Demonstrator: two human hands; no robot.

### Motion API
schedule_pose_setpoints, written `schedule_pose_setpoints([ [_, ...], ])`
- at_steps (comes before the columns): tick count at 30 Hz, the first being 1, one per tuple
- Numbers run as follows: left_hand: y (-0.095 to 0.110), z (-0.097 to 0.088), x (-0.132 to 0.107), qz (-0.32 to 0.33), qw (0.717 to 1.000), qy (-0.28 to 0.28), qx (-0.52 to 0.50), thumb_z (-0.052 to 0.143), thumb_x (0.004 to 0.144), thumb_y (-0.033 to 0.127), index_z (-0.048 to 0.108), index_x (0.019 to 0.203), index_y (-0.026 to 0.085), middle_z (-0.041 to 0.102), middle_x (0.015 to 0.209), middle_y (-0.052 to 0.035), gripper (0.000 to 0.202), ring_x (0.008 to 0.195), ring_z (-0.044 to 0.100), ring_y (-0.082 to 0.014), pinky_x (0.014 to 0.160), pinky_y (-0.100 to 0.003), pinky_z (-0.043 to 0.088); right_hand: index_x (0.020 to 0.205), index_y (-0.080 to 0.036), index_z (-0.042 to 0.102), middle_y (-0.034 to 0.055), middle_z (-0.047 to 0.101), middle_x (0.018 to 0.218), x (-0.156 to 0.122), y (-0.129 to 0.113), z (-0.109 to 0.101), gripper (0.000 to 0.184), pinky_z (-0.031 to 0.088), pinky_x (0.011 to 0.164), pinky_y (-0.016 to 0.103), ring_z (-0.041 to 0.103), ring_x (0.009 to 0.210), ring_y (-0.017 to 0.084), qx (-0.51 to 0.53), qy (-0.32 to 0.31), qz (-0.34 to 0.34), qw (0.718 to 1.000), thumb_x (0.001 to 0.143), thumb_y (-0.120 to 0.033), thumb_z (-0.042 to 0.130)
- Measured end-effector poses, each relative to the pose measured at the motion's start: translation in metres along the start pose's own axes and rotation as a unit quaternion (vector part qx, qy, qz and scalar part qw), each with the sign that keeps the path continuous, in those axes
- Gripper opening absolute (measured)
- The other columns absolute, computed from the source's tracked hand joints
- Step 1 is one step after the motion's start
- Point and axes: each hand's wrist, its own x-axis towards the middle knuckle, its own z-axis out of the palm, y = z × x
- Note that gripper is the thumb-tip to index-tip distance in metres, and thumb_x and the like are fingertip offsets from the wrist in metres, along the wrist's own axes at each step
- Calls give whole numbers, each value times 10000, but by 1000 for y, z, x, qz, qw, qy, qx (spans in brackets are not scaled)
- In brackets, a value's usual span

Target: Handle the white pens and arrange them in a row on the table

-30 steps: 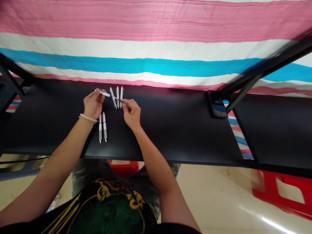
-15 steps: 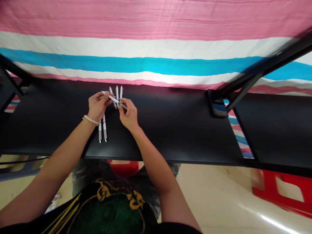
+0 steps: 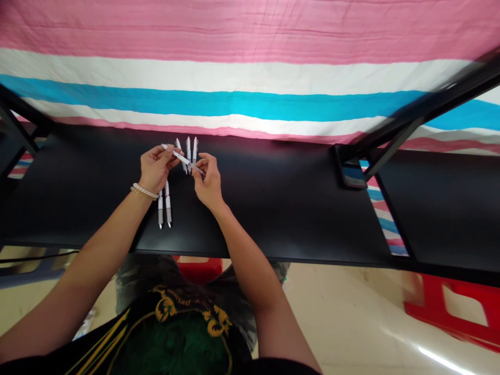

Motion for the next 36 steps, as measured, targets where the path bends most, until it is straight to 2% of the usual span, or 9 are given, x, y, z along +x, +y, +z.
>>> schedule_pose_setpoints([
  [2,0,0,0,2,1000,0,4,879,723,491,715,898,146,786,935,-122,420,876,776,-221,760,-310,639,1260,-267,441,-21,589,888,0,1,0,335,504,625,242,609,674,105,17,-4,19,1000,996,-418,581],
  [6,-2,-1,0,15,1000,-5,19,864,733,515,717,906,152,789,936,-115,428,866,776,-219,760,-317,644,1263,-270,429,-9,600,951,1,2,-1,419,510,633,243,629,712,109,28,1,23,999,947,-418,660],
  [8,-3,-1,0,19,999,-7,25,857,740,523,712,930,155,790,941,-116,439,865,778,-222,755,-314,644,1234,-265,443,-21,596,901,1,3,-2,369,503,621,245,615,669,104,27,-15,31,999,962,-429,631],
  [10,-4,-2,0,23,999,-11,25,863,735,521,699,1035,170,792,940,-111,489,864,781,-229,746,-315,644,1218,-264,444,-26,597,876,2,3,-2,320,497,611,248,599,633,99,27,-20,42,999,987,-435,582],
  [14,-5,-1,0,42,999,-9,34,882,717,512,607,1289,221,795,942,-98,697,857,785,-239,711,-299,638,1217,-260,462,14,597,1029,1,2,-2,400,510,674,260,624,755,111,9,-1,26,1000,902,-349,692],
  [26,-5,-1,0,43,999,4,29,881,707,526,743,1112,170,796,927,-104,557,838,779,-230,745,-331,645,1124,-238,500,0,622,932,2,-7,-3,309,519,724,275,661,826,140,0,-1,33,999,871,-238,677],
  [32,-5,0,0,21,999,17,23,901,705,469,627,1329,208,798,954,-97,730,868,780,-235,757,-328,636,1108,-237,503,-8,654,855,2,-8,-4,252,500,618,265,621,631,113,2,-11,53,999,955,-396,623],
  [34,-4,1,1,16,1000,18,19,899,708,469,631,1288,197,795,956,-106,694,878,782,-242,773,-334,633,1132,-241,498,2,676,883,1,-10,-4,291,501,618,264,613,627,110,-2,-3,59,998,963,-449,611],
  [36,-4,1,2,19,1000,21,12,894,711,479,650,1207,183,792,955,-112,626,877,783,-243,785,-337,631,1156,-245,502,20,684,967,2,-11,-4,383,516,676,266,639,722,121,-17,15,46,999,903,-452,701],
])
